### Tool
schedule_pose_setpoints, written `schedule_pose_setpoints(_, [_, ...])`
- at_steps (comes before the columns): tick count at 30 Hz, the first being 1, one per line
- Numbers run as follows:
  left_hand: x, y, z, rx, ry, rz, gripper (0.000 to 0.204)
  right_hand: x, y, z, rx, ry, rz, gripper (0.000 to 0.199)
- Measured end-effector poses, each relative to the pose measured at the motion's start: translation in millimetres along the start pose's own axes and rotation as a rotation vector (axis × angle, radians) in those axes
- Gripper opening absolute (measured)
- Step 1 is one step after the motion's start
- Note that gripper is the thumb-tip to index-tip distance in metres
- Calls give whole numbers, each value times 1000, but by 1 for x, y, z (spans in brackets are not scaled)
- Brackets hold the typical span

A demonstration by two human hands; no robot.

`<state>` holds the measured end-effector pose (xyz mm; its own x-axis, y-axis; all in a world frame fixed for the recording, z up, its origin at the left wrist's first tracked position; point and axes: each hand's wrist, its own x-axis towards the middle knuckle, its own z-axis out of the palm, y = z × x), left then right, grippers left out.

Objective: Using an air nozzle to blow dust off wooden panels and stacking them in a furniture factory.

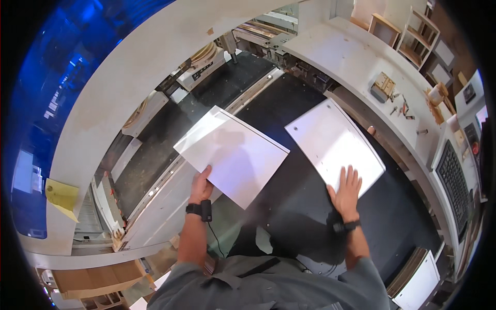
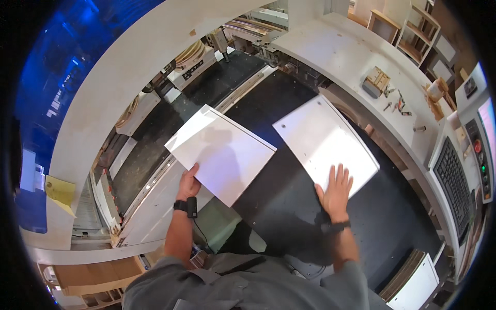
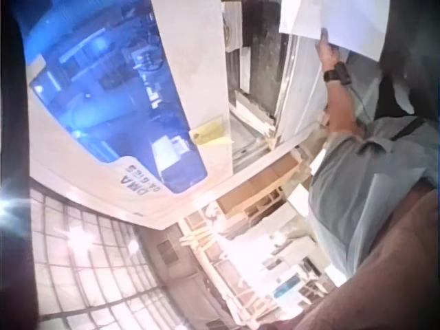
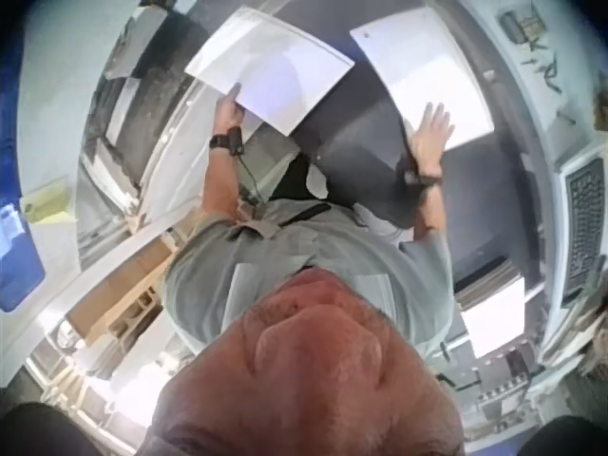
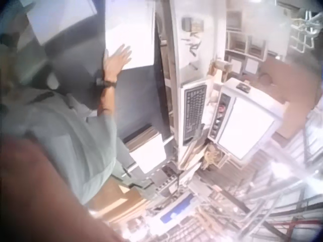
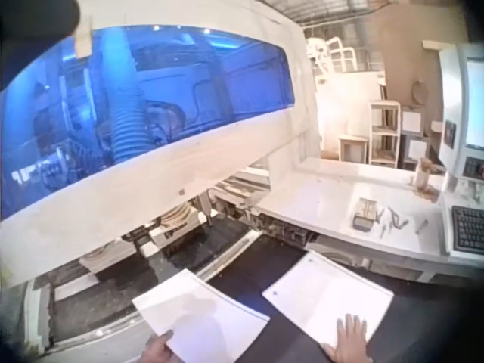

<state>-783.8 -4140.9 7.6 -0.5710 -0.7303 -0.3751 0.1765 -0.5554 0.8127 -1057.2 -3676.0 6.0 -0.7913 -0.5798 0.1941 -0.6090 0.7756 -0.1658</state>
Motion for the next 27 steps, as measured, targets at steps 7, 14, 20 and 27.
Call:
schedule_pose_setpoints(7, [-9,46,0,1750,-7,447,73,-113,-26,-30,-83,-81,297,98])
schedule_pose_setpoints(14, [22,37,39,1828,-618,713,106,-148,-57,-12,-210,-26,476,96])
schedule_pose_setpoints(20, [90,34,80,1850,-713,769,108,-143,-61,-16,-216,-30,552,93])
schedule_pose_setpoints(27, [184,24,156,1835,-787,855,106,-133,-71,-21,-209,-31,607,92])
